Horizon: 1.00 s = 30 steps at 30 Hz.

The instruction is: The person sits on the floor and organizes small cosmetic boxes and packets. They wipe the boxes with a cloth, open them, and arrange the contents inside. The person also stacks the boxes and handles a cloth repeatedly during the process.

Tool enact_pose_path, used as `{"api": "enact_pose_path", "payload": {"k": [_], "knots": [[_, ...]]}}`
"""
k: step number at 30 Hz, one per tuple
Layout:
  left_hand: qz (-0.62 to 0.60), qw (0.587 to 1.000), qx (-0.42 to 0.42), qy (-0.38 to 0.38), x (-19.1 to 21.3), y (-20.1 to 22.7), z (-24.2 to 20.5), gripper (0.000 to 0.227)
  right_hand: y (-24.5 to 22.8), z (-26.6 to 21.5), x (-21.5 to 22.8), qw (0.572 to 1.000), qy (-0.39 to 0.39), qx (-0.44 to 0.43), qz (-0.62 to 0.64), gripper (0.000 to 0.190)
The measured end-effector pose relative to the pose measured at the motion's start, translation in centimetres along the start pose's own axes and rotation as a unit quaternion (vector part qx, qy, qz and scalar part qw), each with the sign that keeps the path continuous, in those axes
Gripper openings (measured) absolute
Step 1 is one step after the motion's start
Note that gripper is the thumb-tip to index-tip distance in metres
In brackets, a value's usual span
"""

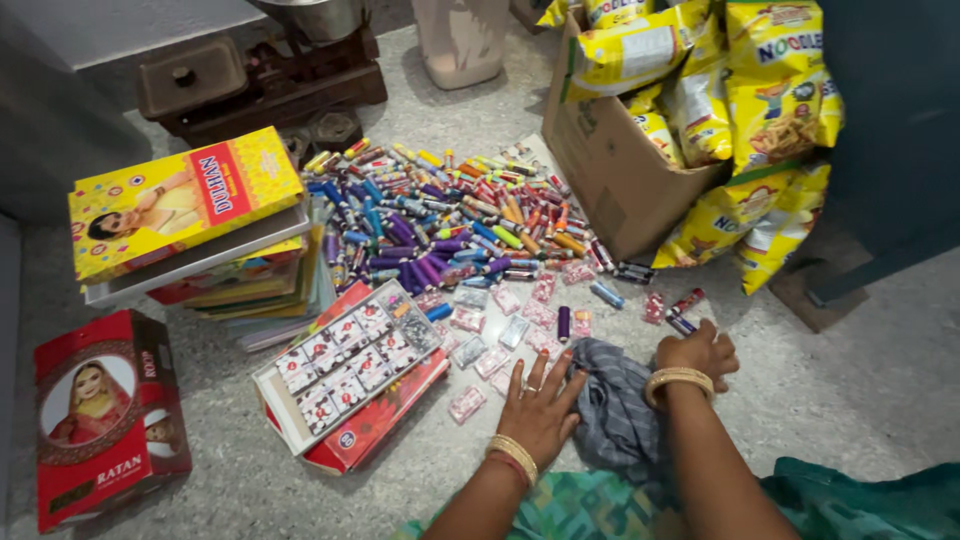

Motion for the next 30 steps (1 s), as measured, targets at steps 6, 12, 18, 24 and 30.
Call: {"api": "enact_pose_path", "payload": {"k": [6, 12, 18, 24, 30], "knots": [[-0.033, 0.998, -0.015, -0.045, -1.2, 0.6, 1.1, 0.06, 0.8, -0.3, -4.5, 0.992, -0.118, 0.054, 0.0, 0.067], [0.009, 0.996, -0.034, -0.077, -3.3, 0.8, 0.2, 0.056, -2.5, -2.5, -8.7, 0.974, -0.184, 0.125, 0.037, 0.06], [0.021, 0.996, -0.02, -0.087, -4.1, -0.4, -0.3, 0.054, -7.4, -6.7, -9.9, 0.911, -0.272, 0.273, 0.146, 0.054], [0.025, 0.998, -0.019, -0.053, -3.0, -1.1, -0.3, 0.06, -6.5, -3.3, -5.9, 0.961, -0.131, 0.213, 0.117, 0.034], [0.037, 0.998, -0.035, -0.02, -2.3, -1.4, -0.7, 0.063, -3.8, 4.5, -3.8, 0.989, -0.085, 0.119, 0.02, 0.063]]}}
Point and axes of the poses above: each hand's wrist, its own z-axis towards the middle knuckle, its own x-axis out of the back of the hand, y = z × x, the point moved 9 cm from there along z, towards the middle knuckle, and after that the axes turned 13 degrees about z, right-handed, at the moved point
